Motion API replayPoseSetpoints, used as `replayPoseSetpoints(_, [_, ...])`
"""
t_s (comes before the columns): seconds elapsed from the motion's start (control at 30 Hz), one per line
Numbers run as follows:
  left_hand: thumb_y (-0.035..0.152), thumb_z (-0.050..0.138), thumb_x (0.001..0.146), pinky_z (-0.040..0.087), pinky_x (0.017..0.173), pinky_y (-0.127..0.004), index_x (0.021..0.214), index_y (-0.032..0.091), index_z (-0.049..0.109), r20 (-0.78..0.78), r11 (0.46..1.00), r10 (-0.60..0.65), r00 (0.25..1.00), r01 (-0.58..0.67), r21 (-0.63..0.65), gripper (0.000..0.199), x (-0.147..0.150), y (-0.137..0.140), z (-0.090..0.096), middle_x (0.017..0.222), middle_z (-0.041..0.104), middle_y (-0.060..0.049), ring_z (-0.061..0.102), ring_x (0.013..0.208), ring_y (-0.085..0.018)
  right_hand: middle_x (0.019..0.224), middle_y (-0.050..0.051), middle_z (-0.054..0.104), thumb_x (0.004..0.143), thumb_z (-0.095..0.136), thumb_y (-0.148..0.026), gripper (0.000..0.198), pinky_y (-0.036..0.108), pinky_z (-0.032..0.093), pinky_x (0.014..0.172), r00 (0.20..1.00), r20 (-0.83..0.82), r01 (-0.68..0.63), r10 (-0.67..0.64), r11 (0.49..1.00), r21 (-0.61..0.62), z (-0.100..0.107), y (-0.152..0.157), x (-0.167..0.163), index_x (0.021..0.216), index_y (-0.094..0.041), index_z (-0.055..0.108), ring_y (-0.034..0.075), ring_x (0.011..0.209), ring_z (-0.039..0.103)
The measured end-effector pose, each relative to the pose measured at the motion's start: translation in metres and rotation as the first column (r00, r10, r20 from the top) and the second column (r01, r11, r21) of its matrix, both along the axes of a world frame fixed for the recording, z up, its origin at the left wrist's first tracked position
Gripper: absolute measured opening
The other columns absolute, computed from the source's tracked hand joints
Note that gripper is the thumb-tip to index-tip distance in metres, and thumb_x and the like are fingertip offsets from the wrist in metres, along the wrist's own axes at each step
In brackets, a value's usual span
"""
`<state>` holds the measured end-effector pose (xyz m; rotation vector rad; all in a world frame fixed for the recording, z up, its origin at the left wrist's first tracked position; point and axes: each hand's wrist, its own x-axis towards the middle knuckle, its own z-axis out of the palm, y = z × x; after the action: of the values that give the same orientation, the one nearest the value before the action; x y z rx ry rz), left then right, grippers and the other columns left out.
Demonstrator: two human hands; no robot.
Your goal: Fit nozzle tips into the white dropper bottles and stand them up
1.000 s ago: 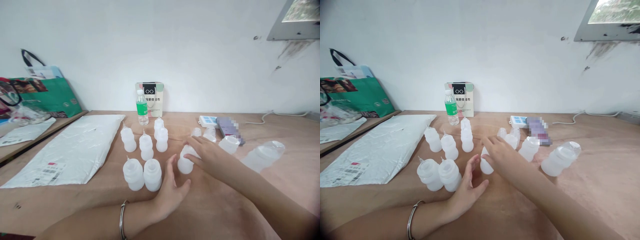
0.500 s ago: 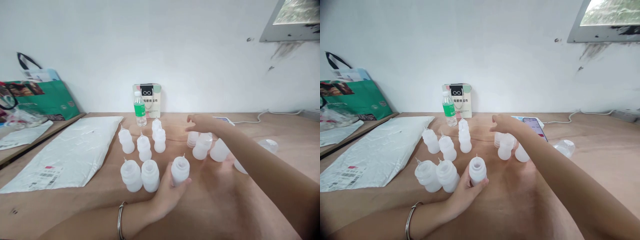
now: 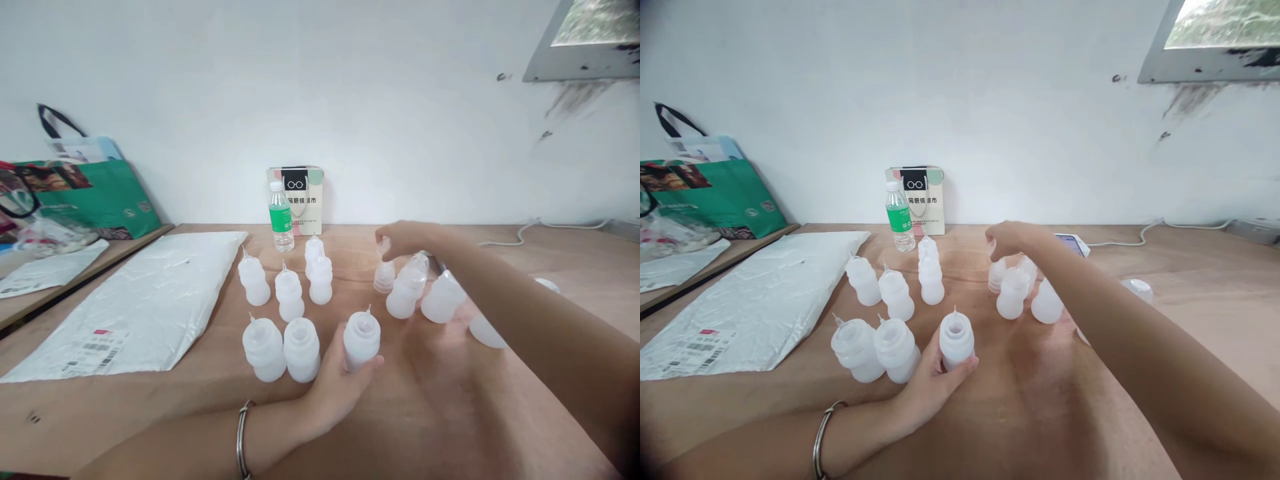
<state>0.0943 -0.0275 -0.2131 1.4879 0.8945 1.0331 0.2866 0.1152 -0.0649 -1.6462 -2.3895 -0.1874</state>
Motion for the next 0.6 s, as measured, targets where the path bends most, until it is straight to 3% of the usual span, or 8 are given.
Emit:
replayPoseSetpoints(0.1, [0.030,0.060,0.081,0.046,0.090,-0.036,0.112,0.028,0.049,-0.009,1.000,0.019,1.000,-0.018,0.007,0.033,0.000,0.000,0.000,0.105,0.061,-0.001,0.056,0.101,-0.023,0.090,0.002,0.067,0.080,0.048,-0.043,0.038,0.025,0.046,0.058,1.000,-0.009,-0.012,0.011,0.993,-0.120,0.023,-0.035,-0.001,0.104,-0.020,0.068,0.014,0.071,0.067])
replayPoseSetpoints(0.13, [0.030,0.059,0.081,0.046,0.090,-0.036,0.111,0.027,0.050,-0.009,1.000,0.021,1.000,-0.021,0.007,0.032,0.000,0.000,0.000,0.105,0.061,-0.001,0.056,0.101,-0.023,0.096,0.002,0.068,0.078,0.053,-0.045,0.039,0.026,0.049,0.057,0.997,-0.082,-0.035,0.018,0.975,-0.218,0.027,-0.050,-0.002,0.110,-0.026,0.064,0.017,0.074,0.068])
replayPoseSetpoints(0.2, [0.029,0.060,0.080,0.045,0.093,-0.037,0.112,0.027,0.049,-0.002,1.000,0.024,1.000,-0.024,0.010,0.033,0.000,0.000,0.000,0.106,0.061,-0.002,0.056,0.104,-0.024,0.095,0.000,0.070,0.073,0.063,-0.048,0.043,0.027,0.052,0.054,0.981,-0.188,-0.112,0.056,0.947,-0.302,0.029,-0.078,-0.007,0.114,-0.033,0.058,0.019,0.072,0.067])
replayPoseSetpoints(0.37, [0.027,0.060,0.081,0.042,0.098,-0.039,0.114,0.024,0.048,0.011,0.999,0.012,1.000,-0.013,0.038,0.035,0.001,0.001,0.000,0.113,0.060,-0.004,0.053,0.113,-0.025,0.086,-0.003,0.068,0.074,0.067,-0.043,0.027,0.026,0.050,0.052,0.928,-0.319,-0.284,0.191,0.918,-0.278,0.007,-0.120,-0.022,0.098,-0.031,0.061,0.018,0.073,0.065])
replayPoseSetpoints(0.5, [0.028,0.059,0.082,0.044,0.097,-0.039,0.108,0.023,0.051,0.017,1.000,0.005,1.000,-0.006,0.026,0.028,0.001,0.001,-0.001,0.106,0.062,-0.005,0.056,0.107,-0.025,0.088,-0.003,0.067,0.077,0.066,-0.028,0.019,0.028,0.051,0.061,0.889,-0.361,-0.397,0.283,0.868,-0.297,-0.013,-0.123,-0.032,0.095,-0.028,0.063,0.017,0.076,0.064])
replayPoseSetpoints(0.6, [0.028,0.059,0.082,0.043,0.098,-0.040,0.108,0.023,0.051,0.029,1.000,-0.002,1.000,0.001,0.030,0.027,0.001,0.000,0.000,0.107,0.061,-0.004,0.055,0.109,-0.025,0.098,-0.002,0.067,0.078,0.065,-0.025,0.026,0.028,0.054,0.065,0.836,-0.477,-0.448,0.271,0.839,-0.308,-0.030,-0.123,-0.033,0.103,-0.029,0.060,0.017,0.079,0.065])
